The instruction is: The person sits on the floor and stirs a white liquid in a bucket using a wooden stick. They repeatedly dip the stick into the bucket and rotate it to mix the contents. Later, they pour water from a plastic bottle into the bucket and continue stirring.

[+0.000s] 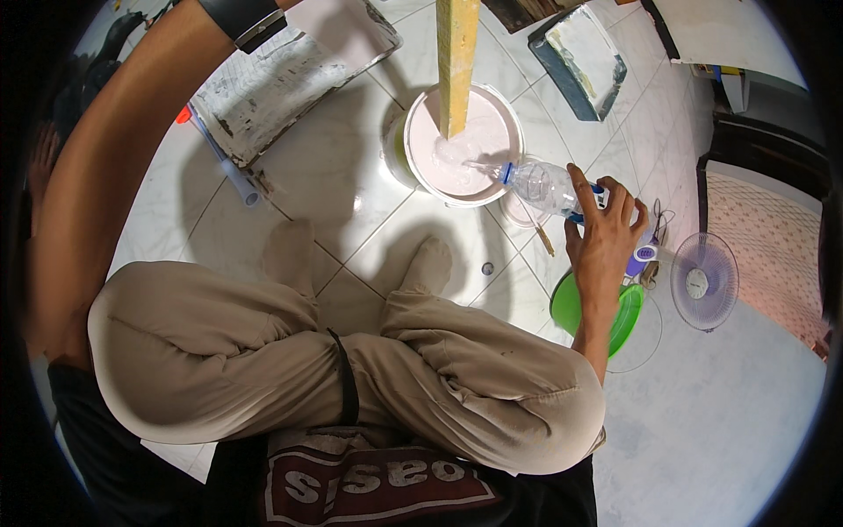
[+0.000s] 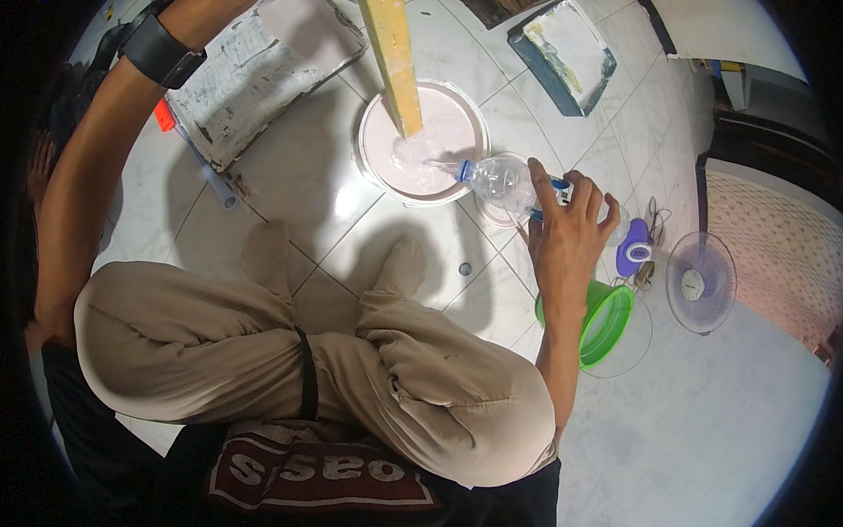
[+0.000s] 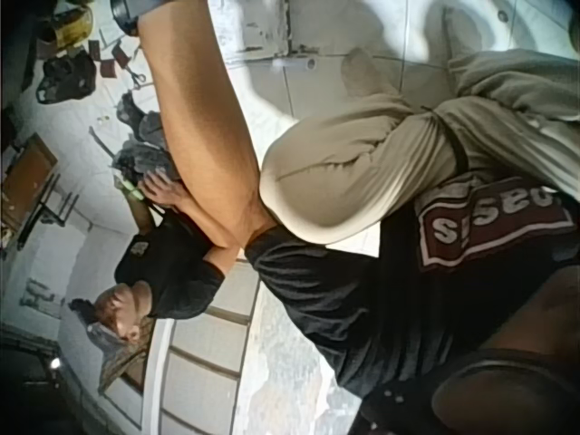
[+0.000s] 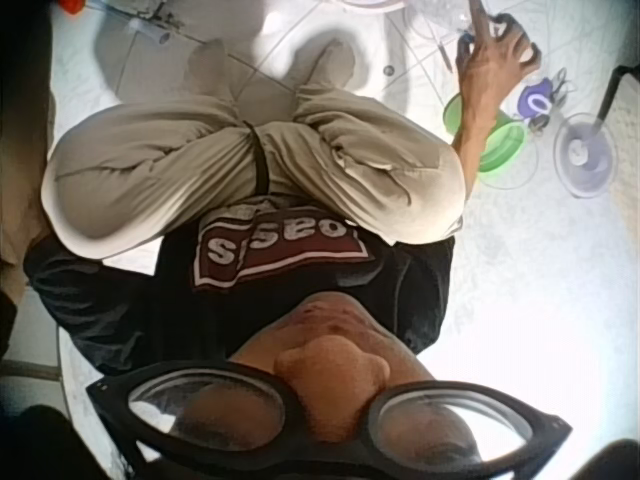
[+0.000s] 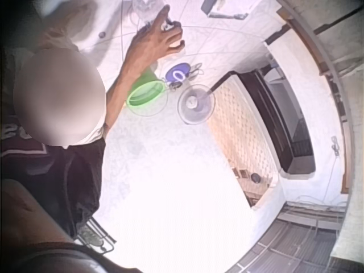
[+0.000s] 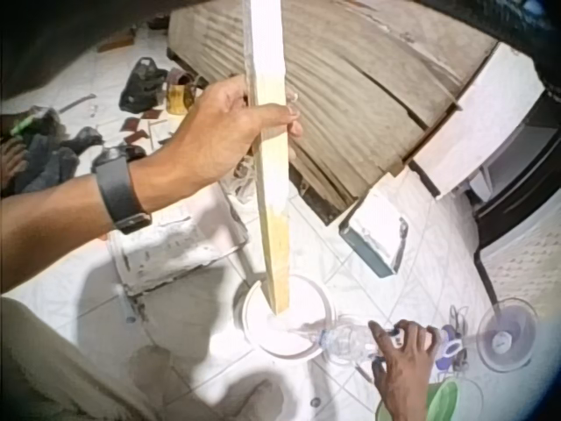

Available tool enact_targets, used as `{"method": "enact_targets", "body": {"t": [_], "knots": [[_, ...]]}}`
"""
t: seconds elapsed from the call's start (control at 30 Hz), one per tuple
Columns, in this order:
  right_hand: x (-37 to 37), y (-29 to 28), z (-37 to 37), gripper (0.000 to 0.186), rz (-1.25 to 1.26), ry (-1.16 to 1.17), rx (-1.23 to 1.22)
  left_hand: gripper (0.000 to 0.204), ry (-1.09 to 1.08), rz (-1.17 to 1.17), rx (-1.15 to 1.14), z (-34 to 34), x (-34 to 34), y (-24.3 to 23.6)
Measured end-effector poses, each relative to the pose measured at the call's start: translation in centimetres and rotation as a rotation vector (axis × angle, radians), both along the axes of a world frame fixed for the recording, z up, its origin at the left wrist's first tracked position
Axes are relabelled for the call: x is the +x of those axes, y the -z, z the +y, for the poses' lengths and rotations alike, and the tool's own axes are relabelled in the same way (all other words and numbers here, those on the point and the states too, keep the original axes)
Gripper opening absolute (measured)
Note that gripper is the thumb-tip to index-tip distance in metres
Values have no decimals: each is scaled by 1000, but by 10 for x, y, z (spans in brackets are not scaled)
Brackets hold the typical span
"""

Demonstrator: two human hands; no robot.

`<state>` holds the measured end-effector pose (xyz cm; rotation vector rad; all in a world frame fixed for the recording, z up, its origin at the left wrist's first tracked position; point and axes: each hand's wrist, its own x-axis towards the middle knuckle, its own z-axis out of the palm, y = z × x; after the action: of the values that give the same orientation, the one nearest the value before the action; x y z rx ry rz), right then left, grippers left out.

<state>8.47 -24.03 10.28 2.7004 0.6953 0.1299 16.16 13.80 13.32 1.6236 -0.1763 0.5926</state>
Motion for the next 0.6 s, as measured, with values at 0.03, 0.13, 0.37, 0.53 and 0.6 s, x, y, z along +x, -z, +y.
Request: {"method": "enact_targets", "body": {"t": [0.03,0.13,0.37,0.53,0.6], "knots": [[0,-3,3,73,-9,-27,-7,19,0,3,-3,0,0,-1],[1,-12,12,64,-59,-78,-44,20,10,5,-13,-1,0,-1],[5,-22,27,63,-144,-116,-146,21,16,-17,8,2,2,0],[7,-22,24,69,-183,-90,-144,23,31,-41,-1,6,5,6],[6,-22,21,73,-131,-39,-101,24,40,-19,-21,7,6,6]]}}
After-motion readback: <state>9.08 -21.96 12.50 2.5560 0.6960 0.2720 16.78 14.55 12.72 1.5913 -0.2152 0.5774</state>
